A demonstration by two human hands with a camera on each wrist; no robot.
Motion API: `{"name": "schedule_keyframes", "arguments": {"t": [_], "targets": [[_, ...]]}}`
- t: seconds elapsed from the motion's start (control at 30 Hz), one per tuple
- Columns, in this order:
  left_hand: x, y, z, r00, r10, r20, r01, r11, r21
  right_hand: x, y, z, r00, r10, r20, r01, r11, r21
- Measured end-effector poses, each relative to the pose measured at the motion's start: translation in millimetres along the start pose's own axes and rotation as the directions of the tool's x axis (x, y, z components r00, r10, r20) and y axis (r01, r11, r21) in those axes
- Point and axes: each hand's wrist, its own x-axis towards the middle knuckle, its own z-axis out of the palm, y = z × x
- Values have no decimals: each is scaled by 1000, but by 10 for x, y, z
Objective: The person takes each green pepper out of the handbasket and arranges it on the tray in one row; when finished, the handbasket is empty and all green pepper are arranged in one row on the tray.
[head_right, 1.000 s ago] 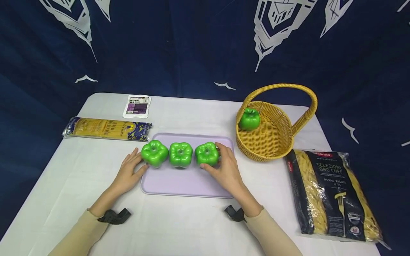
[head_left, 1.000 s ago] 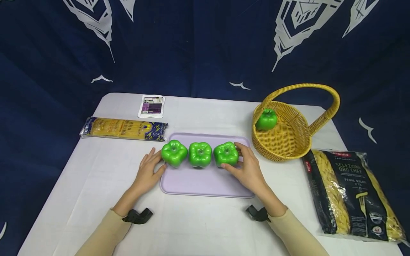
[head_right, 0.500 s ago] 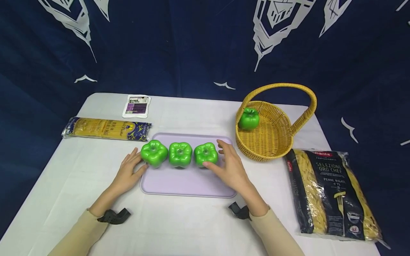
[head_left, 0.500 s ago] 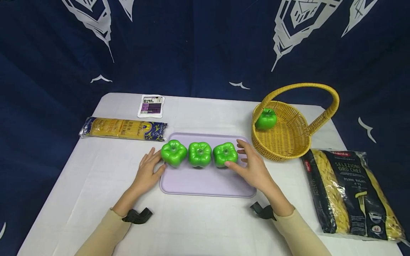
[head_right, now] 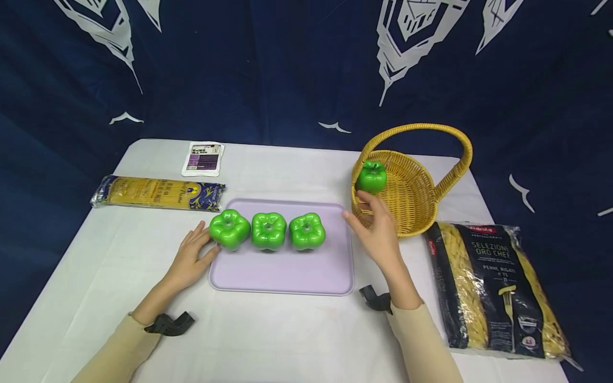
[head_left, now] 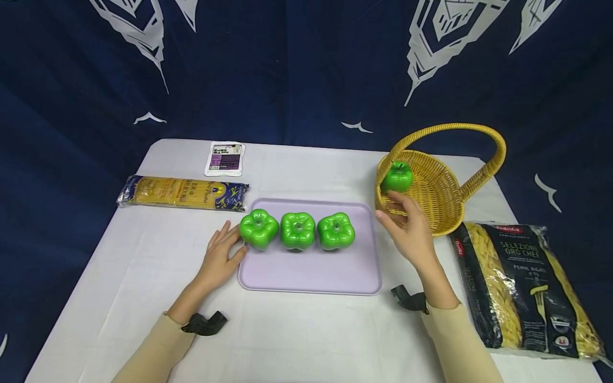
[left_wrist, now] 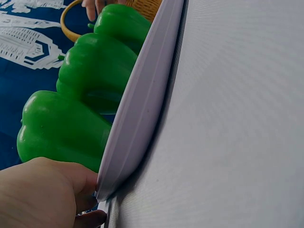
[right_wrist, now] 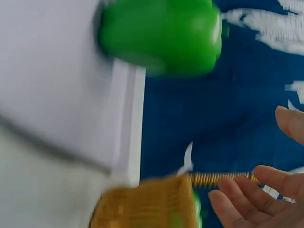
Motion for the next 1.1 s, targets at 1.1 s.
{"name": "schedule_keyframes", "arguments": {"t": [1.1], "targets": [[-7, 13, -15, 1000, -6, 8, 6, 1000, -9, 710, 636, -414, 955, 258, -147, -263, 965, -17]]}}
